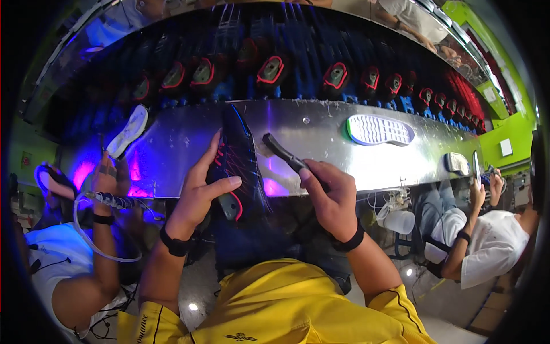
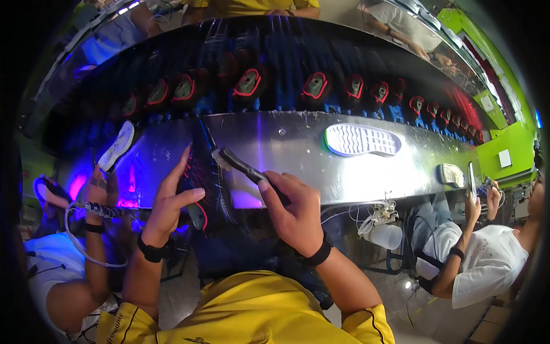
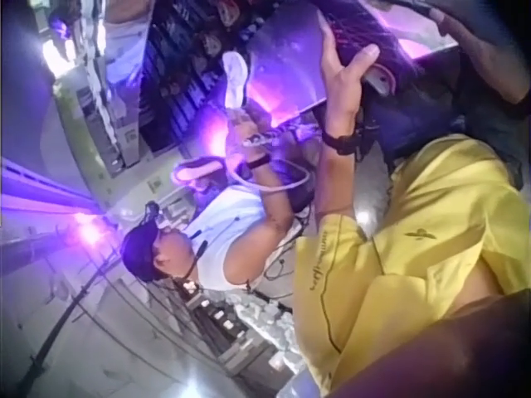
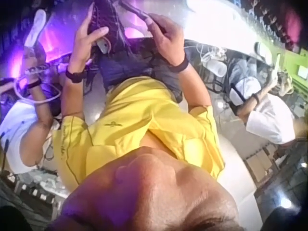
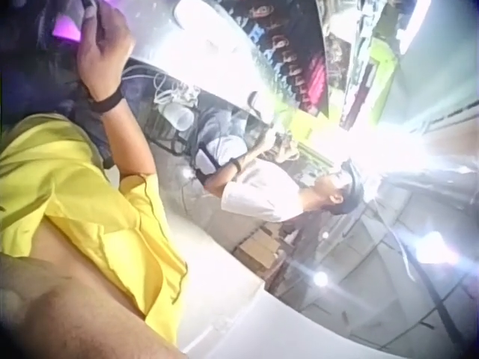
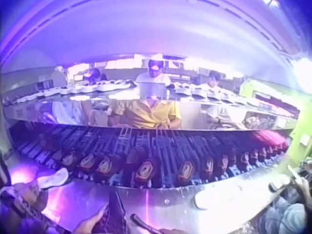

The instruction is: Applying liquid glue or primer to the upper and sole areas of a shoe using a brush on an assembly line.

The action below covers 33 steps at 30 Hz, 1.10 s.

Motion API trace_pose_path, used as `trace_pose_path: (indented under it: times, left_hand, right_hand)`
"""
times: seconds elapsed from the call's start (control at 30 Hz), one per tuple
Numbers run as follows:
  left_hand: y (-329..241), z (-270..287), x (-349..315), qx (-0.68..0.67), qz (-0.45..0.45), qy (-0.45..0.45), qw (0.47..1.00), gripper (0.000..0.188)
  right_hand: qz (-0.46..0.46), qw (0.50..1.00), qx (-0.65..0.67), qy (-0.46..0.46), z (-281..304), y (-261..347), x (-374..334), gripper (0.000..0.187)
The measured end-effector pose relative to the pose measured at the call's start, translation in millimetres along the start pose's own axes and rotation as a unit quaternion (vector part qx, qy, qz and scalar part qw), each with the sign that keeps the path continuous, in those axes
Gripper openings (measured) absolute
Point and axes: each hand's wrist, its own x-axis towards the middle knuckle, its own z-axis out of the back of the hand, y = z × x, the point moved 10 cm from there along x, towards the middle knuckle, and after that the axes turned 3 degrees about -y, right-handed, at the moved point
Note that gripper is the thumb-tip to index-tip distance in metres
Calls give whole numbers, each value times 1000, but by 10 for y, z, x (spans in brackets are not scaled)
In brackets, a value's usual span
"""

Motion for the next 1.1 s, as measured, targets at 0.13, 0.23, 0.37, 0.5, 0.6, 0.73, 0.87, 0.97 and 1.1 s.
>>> trace_pose_path:
  times: [0.13,0.23,0.37,0.5,0.6,0.73,0.87,0.97,1.1]
  left_hand:
    - [20,-123,-126,-59,14,4,998,97]
    - [-30,-198,-171,-84,38,16,996,97]
    - [-61,-313,-218,-43,25,80,996,99]
    - [3,-326,-277,-74,44,51,995,98]
    - [72,-225,-219,-43,55,29,997,96]
    - [63,-190,-144,-101,67,5,993,92]
    - [-48,-204,-77,-151,67,5,986,88]
    - [-96,-192,-31,-170,78,-15,982,83]
    - [-86,-182,29,-155,105,-41,982,79]
  right_hand:
    - [47,998,-28,-14,26,64,-55,20]
    - [79,996,-45,1,123,163,-213,17]
    - [81,991,-99,-40,221,214,-161,18]
    - [73,993,-95,-21,248,246,-133,20]
    - [55,997,-44,8,248,200,-193,21]
    - [33,997,-28,56,261,168,-240,21]
    - [-34,995,12,98,294,94,-264,20]
    - [-33,993,1,116,359,193,-245,20]
    - [15,991,-42,126,460,310,-191,19]
